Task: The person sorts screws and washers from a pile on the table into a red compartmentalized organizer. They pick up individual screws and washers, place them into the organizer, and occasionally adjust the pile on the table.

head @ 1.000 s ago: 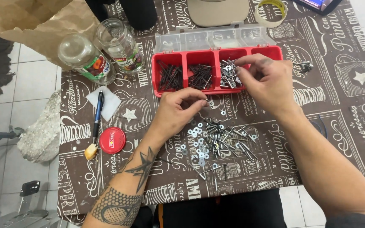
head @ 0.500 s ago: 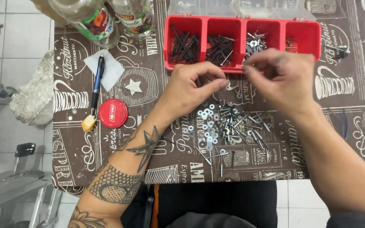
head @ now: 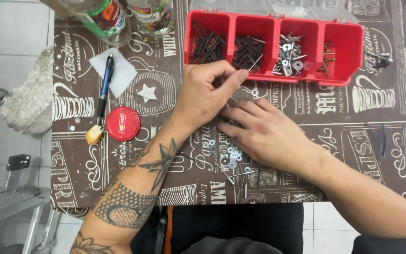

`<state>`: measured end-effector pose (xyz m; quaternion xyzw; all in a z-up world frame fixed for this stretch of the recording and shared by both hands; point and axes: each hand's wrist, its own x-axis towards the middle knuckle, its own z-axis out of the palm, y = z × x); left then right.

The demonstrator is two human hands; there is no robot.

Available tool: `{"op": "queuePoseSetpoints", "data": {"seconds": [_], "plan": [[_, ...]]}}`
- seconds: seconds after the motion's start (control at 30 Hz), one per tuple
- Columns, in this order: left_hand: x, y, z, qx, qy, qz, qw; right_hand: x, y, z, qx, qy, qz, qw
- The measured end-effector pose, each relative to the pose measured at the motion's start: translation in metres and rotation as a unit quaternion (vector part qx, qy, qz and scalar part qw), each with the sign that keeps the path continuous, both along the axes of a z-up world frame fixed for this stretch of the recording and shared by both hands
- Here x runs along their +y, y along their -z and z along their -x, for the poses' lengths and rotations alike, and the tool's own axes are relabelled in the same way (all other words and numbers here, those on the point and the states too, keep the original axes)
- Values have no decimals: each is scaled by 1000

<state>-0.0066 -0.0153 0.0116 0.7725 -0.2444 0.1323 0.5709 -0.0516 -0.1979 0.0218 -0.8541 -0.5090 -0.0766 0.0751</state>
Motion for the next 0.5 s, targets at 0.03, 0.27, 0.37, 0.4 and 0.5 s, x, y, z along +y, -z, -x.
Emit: {"op": "queuePoseSetpoints", "data": {"seconds": [0.03,0.27,0.37,0.4,0.5], "plan": [[0,0,0,7,-6,-4,1000,-2,2,2,2,-8,6,1000],[-3,10,-5,40,-27,22,999,-10,32,-1,89,-20,-58,994],[-4,4,-2,51,-28,9,998,-9,33,-2,96,-19,-60,993],[-4,4,-2,46,-24,4,999,-8,30,-2,91,-15,-65,994],[-5,2,-1,61,-23,6,998,-8,22,-1,96,-24,-63,993]]}}
